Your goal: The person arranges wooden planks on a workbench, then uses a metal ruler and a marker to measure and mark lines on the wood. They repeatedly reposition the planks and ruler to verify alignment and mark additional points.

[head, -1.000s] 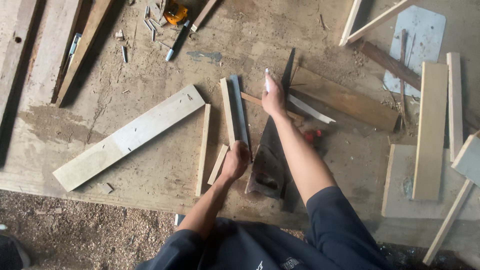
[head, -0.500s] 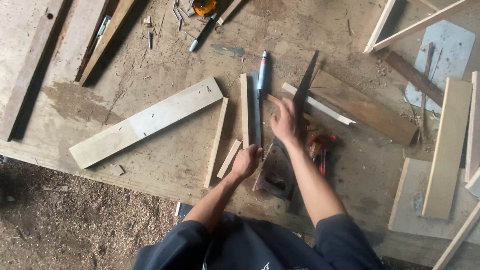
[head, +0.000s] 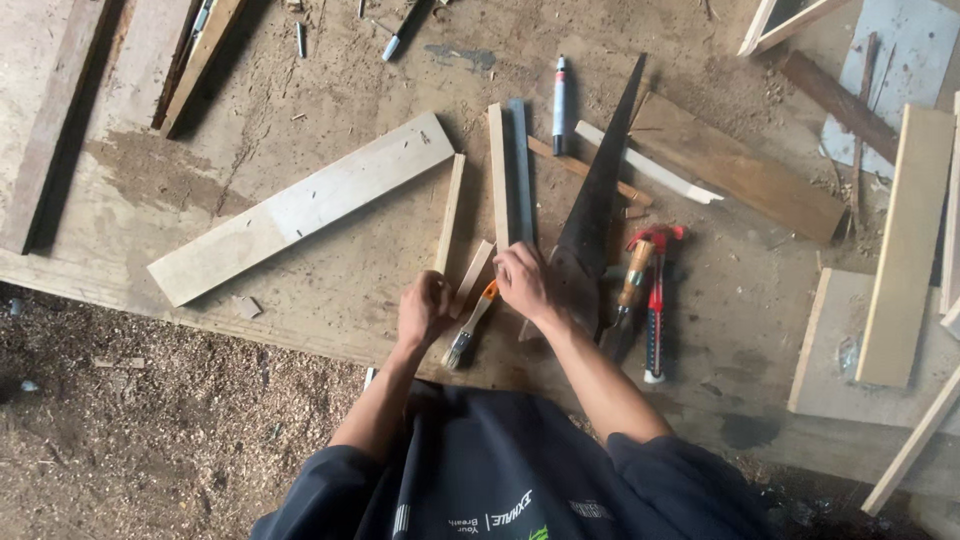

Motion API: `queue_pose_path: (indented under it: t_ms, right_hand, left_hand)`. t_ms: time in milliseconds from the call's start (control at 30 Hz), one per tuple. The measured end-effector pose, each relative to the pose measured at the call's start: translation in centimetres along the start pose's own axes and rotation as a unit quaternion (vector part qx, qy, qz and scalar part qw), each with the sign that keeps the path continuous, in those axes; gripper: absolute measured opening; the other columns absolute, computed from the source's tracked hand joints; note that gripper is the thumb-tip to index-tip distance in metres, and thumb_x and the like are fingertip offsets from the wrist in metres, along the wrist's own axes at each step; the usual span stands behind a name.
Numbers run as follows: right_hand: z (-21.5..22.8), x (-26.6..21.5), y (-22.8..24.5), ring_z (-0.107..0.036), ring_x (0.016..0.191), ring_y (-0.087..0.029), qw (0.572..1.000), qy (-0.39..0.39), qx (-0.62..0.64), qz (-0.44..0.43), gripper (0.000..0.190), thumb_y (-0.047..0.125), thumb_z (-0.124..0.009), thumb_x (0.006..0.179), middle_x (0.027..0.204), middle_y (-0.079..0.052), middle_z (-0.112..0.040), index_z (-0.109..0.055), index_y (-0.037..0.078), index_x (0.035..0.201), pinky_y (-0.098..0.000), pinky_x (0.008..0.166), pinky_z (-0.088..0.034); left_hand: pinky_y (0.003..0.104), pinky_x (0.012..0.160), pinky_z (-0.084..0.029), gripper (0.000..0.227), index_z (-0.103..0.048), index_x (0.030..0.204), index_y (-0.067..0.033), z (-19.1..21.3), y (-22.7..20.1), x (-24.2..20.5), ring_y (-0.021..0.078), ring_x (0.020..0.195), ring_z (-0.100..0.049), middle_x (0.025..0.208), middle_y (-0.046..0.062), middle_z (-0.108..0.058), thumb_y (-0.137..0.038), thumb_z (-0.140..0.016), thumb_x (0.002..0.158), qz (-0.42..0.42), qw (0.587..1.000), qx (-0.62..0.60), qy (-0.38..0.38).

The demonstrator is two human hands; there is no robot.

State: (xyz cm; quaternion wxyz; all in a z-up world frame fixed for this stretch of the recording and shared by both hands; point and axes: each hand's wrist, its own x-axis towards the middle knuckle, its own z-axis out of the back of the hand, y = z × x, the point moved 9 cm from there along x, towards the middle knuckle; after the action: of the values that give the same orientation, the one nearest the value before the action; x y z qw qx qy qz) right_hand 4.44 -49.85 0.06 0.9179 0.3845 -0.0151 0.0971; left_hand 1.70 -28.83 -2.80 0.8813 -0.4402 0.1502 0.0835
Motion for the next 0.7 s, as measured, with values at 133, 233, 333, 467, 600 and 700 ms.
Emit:
queue_pose_path:
  t_ms: [133,233,333,467,600,700]
  right_hand:
    - [-1.6,-1.8,2.3,-0.059,0.095,-0.029,0.998,0.019,-0.053,0.010,0.008,0.006,-0.072,0.080,0.093,-0.007,-0.062,-0.069,0.008,0.087,-0.0438,0.085,-0.049]
    - [-2.3,-2.9,3.5,-0.060,0.095,-0.029,0.996,0.019,-0.082,-0.006,0.009,0.008,-0.074,0.081,0.095,-0.007,-0.063,-0.070,0.009,0.088,-0.0437,0.083,-0.049]
    - [-2.7,-3.2,4.9,-0.060,0.096,-0.029,0.994,-0.002,-0.112,-0.014,0.012,0.010,-0.074,0.078,0.095,-0.007,-0.063,-0.071,0.010,0.089,-0.0448,0.085,-0.048]
    - [-3.9,-3.8,6.4,-0.060,0.098,-0.029,0.994,-0.012,-0.110,-0.024,0.016,0.011,-0.075,0.078,0.095,-0.008,-0.061,-0.070,0.008,0.093,-0.0440,0.088,-0.050]
    - [-4.7,-4.9,5.3,-0.062,0.103,-0.029,0.989,-0.037,-0.088,-0.116,0.019,0.008,-0.074,0.082,0.102,-0.010,-0.062,-0.069,0.006,0.100,-0.0417,0.083,-0.053]
    - [-5.0,-5.4,2.8,-0.064,0.100,-0.031,0.979,-0.054,-0.075,-0.184,0.035,0.004,-0.071,0.083,0.115,-0.016,-0.058,-0.064,0.003,0.117,-0.0403,0.080,-0.055]
  left_hand:
    - [0.046,0.071,-0.055,0.015,-0.066,0.099,-0.0107,1.8,0.7,-1.3,0.0346,0.081,-0.069,0.088,0.015,-0.069,-0.020,-0.073,0.090,-0.043,0.998,0.047,-0.001]
    - [0.047,0.068,-0.055,0.019,-0.062,0.100,-0.0104,2.7,0.3,-2.2,0.0349,0.079,-0.069,0.089,0.016,-0.067,-0.019,-0.071,0.085,-0.093,0.995,0.022,0.001]
    - [0.048,0.069,-0.054,0.018,-0.061,0.103,-0.0093,3.5,0.1,-2.3,0.0387,0.082,-0.067,0.093,0.019,-0.066,-0.018,-0.069,0.090,-0.118,0.993,0.024,-0.010]
    - [0.048,0.070,-0.056,0.018,-0.058,0.107,-0.0073,4.0,1.8,-2.0,0.0391,0.085,-0.068,0.094,0.020,-0.068,-0.019,-0.066,0.096,-0.115,0.993,0.012,0.007]
    - [0.050,0.072,-0.056,0.022,-0.060,0.108,-0.0069,3.8,4.3,-0.9,0.0401,0.083,-0.069,0.092,0.022,-0.068,-0.025,-0.065,0.095,-0.102,0.991,0.069,0.059]
    - [0.051,0.072,-0.056,0.021,-0.062,0.103,-0.0054,4.3,4.7,-0.6,0.0414,0.084,-0.068,0.092,0.023,-0.068,-0.025,-0.065,0.093,-0.144,0.980,0.107,0.090]
